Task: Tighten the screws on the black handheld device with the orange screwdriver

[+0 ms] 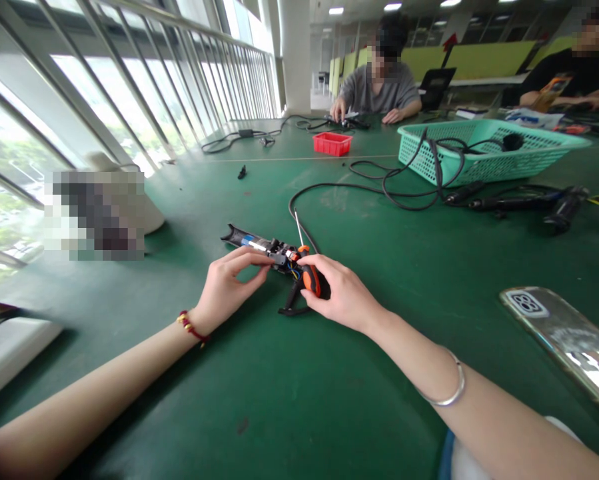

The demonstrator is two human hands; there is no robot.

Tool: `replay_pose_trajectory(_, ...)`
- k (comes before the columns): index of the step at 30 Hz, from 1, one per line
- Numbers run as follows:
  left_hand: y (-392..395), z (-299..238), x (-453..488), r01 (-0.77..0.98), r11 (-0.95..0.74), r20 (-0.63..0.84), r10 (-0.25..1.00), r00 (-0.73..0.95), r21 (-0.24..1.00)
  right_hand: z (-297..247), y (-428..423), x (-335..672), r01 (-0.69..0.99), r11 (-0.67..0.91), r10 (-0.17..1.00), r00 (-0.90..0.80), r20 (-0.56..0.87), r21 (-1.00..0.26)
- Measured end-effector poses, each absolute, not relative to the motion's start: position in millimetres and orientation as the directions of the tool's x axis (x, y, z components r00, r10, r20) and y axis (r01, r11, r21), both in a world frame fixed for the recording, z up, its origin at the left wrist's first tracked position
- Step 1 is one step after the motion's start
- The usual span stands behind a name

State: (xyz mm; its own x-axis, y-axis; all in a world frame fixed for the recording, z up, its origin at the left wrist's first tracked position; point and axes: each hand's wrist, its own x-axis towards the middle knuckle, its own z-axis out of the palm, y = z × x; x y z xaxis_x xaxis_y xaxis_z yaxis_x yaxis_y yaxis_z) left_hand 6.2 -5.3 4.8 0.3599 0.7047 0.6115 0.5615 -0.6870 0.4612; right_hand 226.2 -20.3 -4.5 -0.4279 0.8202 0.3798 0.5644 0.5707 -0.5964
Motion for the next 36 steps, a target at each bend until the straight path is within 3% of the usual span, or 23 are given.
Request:
replay_pose_trajectory(6,2.6,3.7,7.7,0.612,-0.735,0.690,0.605,0.396,0.293,-5.0,-22.4,224.1,0.561,0.581,0.813,-0.435,0.387,-0.590)
replay_pose_trajectory(12,12.2,-2.0,7.4,0.637,-0.745,0.628,0.596,0.501,0.198,-5.0,-22.8,220.9,0.569,0.579,0.815,-0.422,0.397,-0.583)
replay_pose_trajectory(21,6.7,7.2,3.3,0.642,-0.756,0.544,0.488,0.683,-0.128,-7.8,-21.8,220.8,0.567,0.578,0.816,-0.426,0.391,-0.587)
replay_pose_trajectory(25,13.8,11.0,-10.5,0.683,-0.726,0.512,0.559,0.652,-0.078,-7.8,-20.5,223.0,0.542,0.620,0.785,-0.424,0.452,-0.567)
replay_pose_trajectory(29,28.2,9.6,-29.4,0.755,-0.655,0.409,0.687,0.601,-0.010,-8.8,-20.9,224.4,0.524,0.576,0.813,-0.280,0.511,-0.628)
replay_pose_trajectory(32,35.8,7.5,-37.0,0.757,-0.653,0.356,0.703,0.615,-0.017,-8.8,-22.7,224.7,0.532,0.510,0.839,-0.135,0.526,-0.676)
replay_pose_trajectory(36,36.8,5.8,-36.7,0.778,-0.627,0.389,0.707,0.591,-0.041,-6.2,-25.0,225.0,0.608,0.482,0.813,-0.042,0.581,-0.631)
